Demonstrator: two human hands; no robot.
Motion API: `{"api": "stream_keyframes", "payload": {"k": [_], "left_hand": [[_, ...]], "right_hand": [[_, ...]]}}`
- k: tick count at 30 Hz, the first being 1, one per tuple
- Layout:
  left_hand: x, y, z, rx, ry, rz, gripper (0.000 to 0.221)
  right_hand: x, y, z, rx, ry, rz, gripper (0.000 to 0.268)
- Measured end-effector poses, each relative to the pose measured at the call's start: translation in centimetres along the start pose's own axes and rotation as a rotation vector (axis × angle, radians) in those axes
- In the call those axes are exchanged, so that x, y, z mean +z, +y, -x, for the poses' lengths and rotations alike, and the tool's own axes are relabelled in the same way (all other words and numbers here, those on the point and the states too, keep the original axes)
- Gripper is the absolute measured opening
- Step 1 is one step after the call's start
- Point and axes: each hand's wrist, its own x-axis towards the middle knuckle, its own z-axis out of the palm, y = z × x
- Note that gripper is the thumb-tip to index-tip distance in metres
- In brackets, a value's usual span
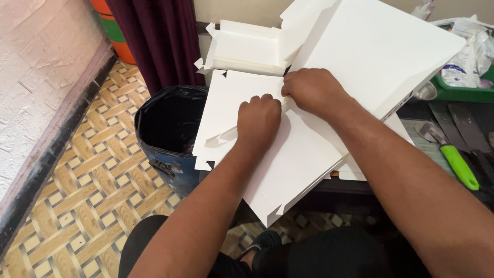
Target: The person picks up flat cardboard sheets and folds them along pre-scored lines to assemble pizza boxes by hand.
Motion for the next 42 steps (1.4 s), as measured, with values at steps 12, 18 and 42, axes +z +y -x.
{"api": "stream_keyframes", "payload": {"k": [12, 18, 42], "left_hand": [[1.8, 0.3, -0.2, -0.031, 0.075, 0.067, 0.008], [0.7, 0.5, -0.6, -0.113, 0.010, 0.133, 0.011], [-18.4, 2.8, 14.0, -0.892, -0.203, 0.783, 0.017]], "right_hand": [[0.2, -0.1, -1.6, -0.083, -0.137, 0.099, 0.019], [0.3, -0.5, -1.5, -0.057, -0.135, 0.087, 0.014], [0.5, -1.7, 18.5, 0.520, 0.782, -0.886, 0.095]]}}
